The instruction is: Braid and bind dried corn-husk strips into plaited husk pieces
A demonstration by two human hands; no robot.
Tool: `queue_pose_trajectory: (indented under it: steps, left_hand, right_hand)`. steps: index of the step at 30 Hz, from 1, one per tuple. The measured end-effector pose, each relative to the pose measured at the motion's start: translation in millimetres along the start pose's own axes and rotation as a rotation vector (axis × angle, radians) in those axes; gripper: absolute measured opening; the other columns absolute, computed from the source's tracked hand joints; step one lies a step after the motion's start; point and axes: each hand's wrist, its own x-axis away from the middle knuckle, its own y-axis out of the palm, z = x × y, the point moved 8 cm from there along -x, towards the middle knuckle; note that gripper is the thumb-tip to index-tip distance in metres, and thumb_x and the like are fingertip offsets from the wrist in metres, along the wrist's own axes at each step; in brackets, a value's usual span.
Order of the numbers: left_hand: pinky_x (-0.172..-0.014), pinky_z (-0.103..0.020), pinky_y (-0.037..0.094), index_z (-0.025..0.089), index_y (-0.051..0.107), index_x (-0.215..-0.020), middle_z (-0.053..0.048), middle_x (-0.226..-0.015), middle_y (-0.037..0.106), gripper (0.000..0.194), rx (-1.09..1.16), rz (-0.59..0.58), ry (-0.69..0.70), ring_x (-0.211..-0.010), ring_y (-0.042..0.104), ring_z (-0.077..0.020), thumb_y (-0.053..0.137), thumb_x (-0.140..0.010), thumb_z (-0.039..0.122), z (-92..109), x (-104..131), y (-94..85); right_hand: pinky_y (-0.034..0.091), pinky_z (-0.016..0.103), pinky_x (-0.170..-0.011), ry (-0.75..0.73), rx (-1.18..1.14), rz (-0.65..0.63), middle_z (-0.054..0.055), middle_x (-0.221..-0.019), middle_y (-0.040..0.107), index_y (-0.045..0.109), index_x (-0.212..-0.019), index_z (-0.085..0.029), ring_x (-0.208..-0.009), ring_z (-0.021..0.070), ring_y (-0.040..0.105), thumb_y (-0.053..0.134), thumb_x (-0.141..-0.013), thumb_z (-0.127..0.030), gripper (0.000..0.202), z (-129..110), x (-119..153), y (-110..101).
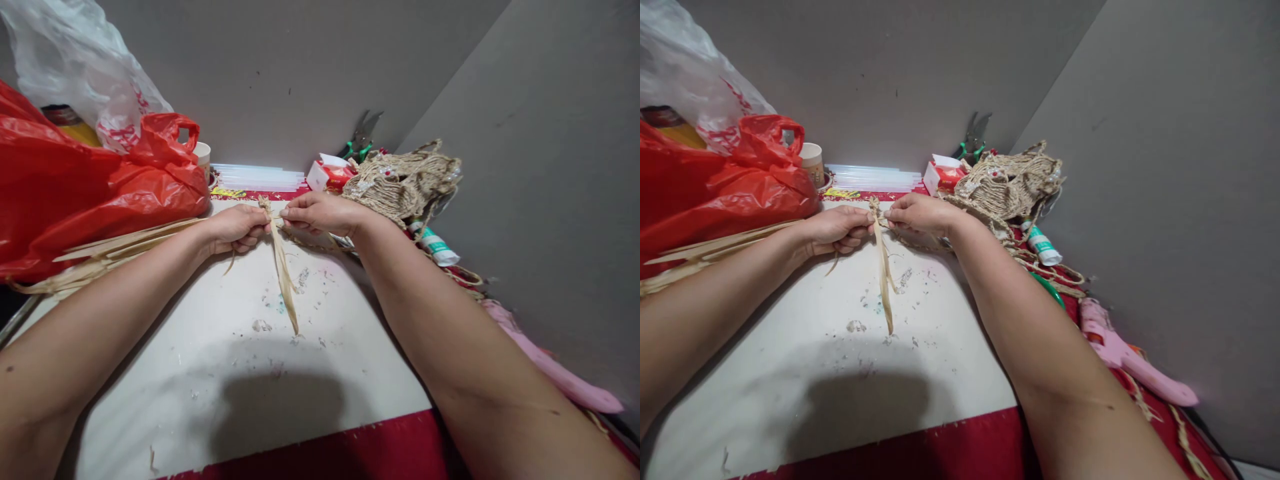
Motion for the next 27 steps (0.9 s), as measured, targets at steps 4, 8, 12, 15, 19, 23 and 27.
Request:
queue_pose_trajectory:
  steps: [4, 8, 12, 15, 19, 23, 27]
  left_hand:
    - [-0.031, -0.016, 0.009, 0.017, 0.047, -0.064, 0.009, -0.041, 0.024, 0.020, -0.052, 0.062, 0.011, -0.029, 0.016, -0.0024, 0.048, -0.084, 0.021, 2, 2, 2.8]
    - [-0.031, -0.016, 0.009, 0.017, 0.045, -0.060, 0.009, -0.040, 0.024, 0.023, -0.046, 0.109, 0.031, -0.028, 0.016, -0.0020, 0.051, -0.081, 0.020, 4, 4, 2.8]
    - [-0.031, -0.016, 0.011, 0.018, 0.037, -0.054, 0.009, -0.040, 0.026, 0.027, -0.017, 0.133, 0.036, -0.029, 0.018, -0.0021, 0.052, -0.077, 0.014, 2, 3, -0.3]
    - [-0.030, -0.017, 0.011, 0.019, 0.032, -0.050, 0.008, -0.039, 0.024, 0.030, 0.005, 0.138, 0.036, -0.029, 0.018, -0.0026, 0.050, -0.073, 0.012, 0, 2, -2.1]
    - [-0.030, -0.017, 0.010, 0.020, 0.028, -0.047, 0.008, -0.038, 0.021, 0.033, 0.052, 0.134, 0.052, -0.029, 0.017, -0.0029, 0.048, -0.071, 0.012, 1, 2, -2.3]
    - [-0.030, -0.016, 0.012, 0.018, 0.031, -0.047, 0.008, -0.038, 0.024, 0.034, 0.046, 0.125, 0.070, -0.030, 0.019, -0.0023, 0.051, -0.073, 0.011, 2, 5, -1.3]
    - [-0.031, -0.015, 0.013, 0.016, 0.040, -0.052, 0.009, -0.039, 0.024, 0.029, 0.065, 0.050, 0.085, -0.030, 0.019, -0.0015, 0.055, -0.076, 0.013, 3, 6, 0.9]
  right_hand:
    - [0.019, 0.022, -0.039, 0.010, -0.018, 0.012, -0.006, -0.045, 0.035, 0.052, -0.059, -0.017, -0.036, 0.0043, 0.025, 0.053, -0.086, -0.026, 0.029, -6, 5, 4]
    - [0.021, 0.023, -0.040, -0.038, 0.107, 0.042, -0.004, -0.045, 0.038, 0.051, -0.058, -0.017, -0.036, 0.0054, 0.029, 0.054, -0.084, -0.028, 0.028, -16, 9, 16]
    - [0.029, 0.024, -0.047, -0.118, 0.483, 0.199, 0.001, -0.050, 0.049, 0.053, -0.059, -0.016, -0.047, 0.0103, 0.042, 0.055, -0.080, -0.025, 0.024, -32, 14, 27]
    - [0.035, 0.026, -0.057, -0.115, 0.713, 0.264, 0.008, -0.068, 0.062, 0.060, -0.070, -0.015, -0.062, 0.0169, 0.053, 0.049, -0.081, -0.023, 0.017, -36, 16, 37]
    - [0.040, 0.030, -0.067, -0.069, 0.891, 0.304, 0.014, -0.087, 0.067, 0.065, -0.084, -0.015, -0.078, 0.0227, 0.060, 0.046, -0.083, -0.027, 0.022, -33, 18, 47]
    - [0.041, 0.032, -0.069, -0.081, 0.967, 0.249, 0.016, -0.087, 0.067, 0.066, -0.083, -0.013, -0.081, 0.0244, 0.060, 0.046, -0.084, -0.026, 0.023, -40, 29, 61]
    - [0.039, 0.026, -0.060, -0.196, 0.788, -0.067, 0.007, -0.069, 0.063, 0.062, -0.070, -0.016, -0.064, 0.0166, 0.057, 0.051, -0.084, -0.031, 0.024, -53, 44, 71]
